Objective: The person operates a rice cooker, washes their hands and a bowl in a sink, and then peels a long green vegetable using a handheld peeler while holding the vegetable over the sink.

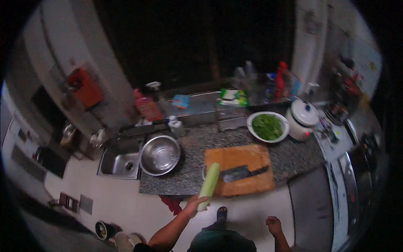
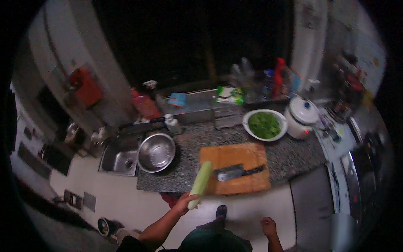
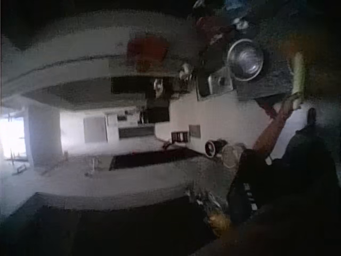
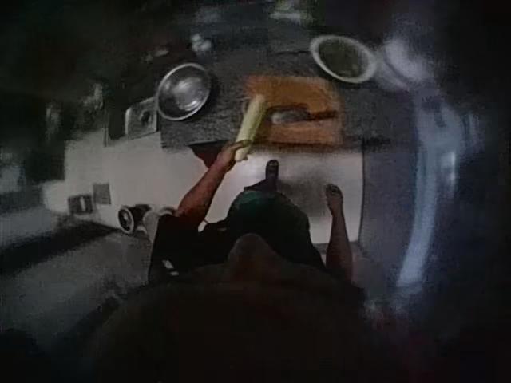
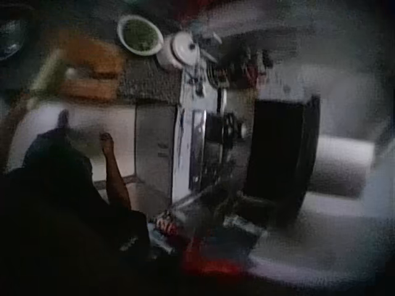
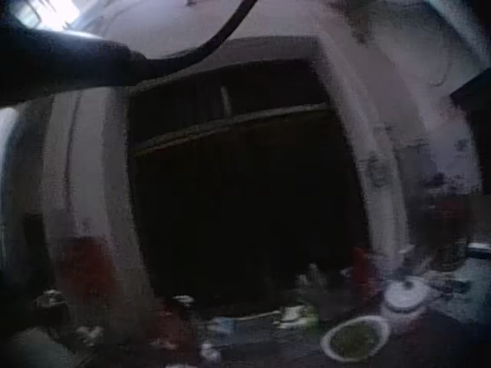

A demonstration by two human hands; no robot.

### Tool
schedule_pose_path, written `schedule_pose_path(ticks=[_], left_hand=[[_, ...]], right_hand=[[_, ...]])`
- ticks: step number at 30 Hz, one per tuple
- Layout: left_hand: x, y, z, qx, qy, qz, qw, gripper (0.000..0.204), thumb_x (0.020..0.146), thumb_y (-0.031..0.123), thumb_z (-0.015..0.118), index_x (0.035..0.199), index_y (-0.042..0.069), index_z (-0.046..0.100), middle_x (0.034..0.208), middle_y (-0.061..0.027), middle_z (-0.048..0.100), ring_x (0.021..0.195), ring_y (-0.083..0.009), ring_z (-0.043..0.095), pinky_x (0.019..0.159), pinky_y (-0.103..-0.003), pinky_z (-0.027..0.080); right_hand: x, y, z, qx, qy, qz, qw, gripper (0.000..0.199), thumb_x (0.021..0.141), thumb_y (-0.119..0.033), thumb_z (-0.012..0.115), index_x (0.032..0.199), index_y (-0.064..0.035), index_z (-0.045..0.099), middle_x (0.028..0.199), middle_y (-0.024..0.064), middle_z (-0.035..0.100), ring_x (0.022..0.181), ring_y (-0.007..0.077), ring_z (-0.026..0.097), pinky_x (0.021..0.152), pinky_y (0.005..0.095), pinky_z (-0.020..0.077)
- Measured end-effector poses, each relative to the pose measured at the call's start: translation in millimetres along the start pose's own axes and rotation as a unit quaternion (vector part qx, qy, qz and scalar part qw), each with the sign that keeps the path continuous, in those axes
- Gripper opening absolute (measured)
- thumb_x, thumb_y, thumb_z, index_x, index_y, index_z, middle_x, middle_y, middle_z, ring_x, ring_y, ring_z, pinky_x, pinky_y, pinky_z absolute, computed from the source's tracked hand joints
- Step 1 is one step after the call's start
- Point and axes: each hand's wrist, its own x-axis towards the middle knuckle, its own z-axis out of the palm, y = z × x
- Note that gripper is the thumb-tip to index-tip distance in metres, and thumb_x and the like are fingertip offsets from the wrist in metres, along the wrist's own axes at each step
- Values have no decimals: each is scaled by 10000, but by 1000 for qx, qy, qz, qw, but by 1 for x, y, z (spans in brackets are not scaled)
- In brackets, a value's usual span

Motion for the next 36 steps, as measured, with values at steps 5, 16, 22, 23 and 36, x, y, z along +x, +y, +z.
schedule_pose_path(ticks=[5,16,22,23,36], left_hand=[[-10,40,-35,-47,66,47,996,419,818,304,589,1118,33,480,903,-67,561,754,-168,582,583,-287,487],[-102,34,-52,-239,290,175,910,445,832,323,551,1107,-18,470,909,-118,559,753,-225,599,586,-314,497],[-152,0,-79,-293,361,241,852,432,840,319,533,1084,-29,459,869,-130,549,723,-254,600,557,-332,502],[-159,-1,-86,-296,365,247,847,427,840,314,533,1085,-26,456,869,-130,548,720,-256,600,555,-335,503],[-294,-60,-241,-346,457,260,777,347,823,241,517,1062,-2,453,880,-123,542,708,-260,606,518,-350,504]], right_hand=[[83,-77,61,-32,-123,-61,990,221,775,-107,621,961,7,586,795,66,616,738,131,571,679,273,472],[133,-218,188,-200,-425,-170,866,276,815,-217,613,995,-9,583,862,92,631,787,164,603,717,292,478],[126,-270,277,-169,-527,-204,808,315,841,-241,596,1062,-17,572,908,86,631,815,157,601,741,298,481],[122,-275,294,-160,-531,-217,803,321,841,-247,595,1067,-19,572,913,86,630,810,153,598,735,296,481],[49,-337,533,-166,-530,-196,808,281,847,-235,594,1035,-25,586,834,32,615,750,94,558,663,248,458]])
